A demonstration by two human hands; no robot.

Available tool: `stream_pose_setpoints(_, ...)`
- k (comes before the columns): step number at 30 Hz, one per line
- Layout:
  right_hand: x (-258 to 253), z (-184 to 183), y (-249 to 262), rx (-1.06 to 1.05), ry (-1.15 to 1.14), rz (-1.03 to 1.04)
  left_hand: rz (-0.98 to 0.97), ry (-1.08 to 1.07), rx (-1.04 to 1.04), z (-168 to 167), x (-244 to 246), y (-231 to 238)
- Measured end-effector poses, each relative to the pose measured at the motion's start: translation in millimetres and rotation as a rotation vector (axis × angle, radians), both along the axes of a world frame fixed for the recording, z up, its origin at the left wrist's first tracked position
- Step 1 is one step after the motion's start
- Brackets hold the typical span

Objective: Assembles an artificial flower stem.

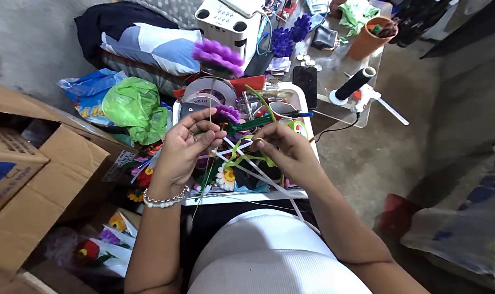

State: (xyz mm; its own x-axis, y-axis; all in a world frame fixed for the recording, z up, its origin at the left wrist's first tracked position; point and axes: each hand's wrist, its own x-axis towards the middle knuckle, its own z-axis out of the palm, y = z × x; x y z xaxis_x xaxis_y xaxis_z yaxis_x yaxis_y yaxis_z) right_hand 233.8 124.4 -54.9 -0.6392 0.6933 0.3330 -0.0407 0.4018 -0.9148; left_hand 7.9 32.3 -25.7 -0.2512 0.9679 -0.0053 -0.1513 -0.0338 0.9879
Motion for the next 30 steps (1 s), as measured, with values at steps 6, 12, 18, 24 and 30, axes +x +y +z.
stream_pose_setpoints(6,9.4,22.7,-5.5,-0.024,0.23,0.029,0.009,-0.144,0.106,8.8,8.4,-3.9)
stream_pose_setpoints(12,5.2,30.6,-12.0,-0.046,0.202,0.136,-0.002,-0.335,0.043,2.5,20.5,-6.9)
stream_pose_setpoints(18,-6.8,17.3,-17.9,0.027,0.083,0.115,0.048,-0.14,0.046,-1.2,28.8,-8.8)
stream_pose_setpoints(24,-10.4,15.7,-17.1,0.007,0.067,0.097,0.035,0.007,0.082,-4.7,32.6,-13.4)
stream_pose_setpoints(30,-13.1,11.7,-18.1,0.008,0.013,0.097,0.037,0.14,0.096,-9.6,37.8,-18.7)
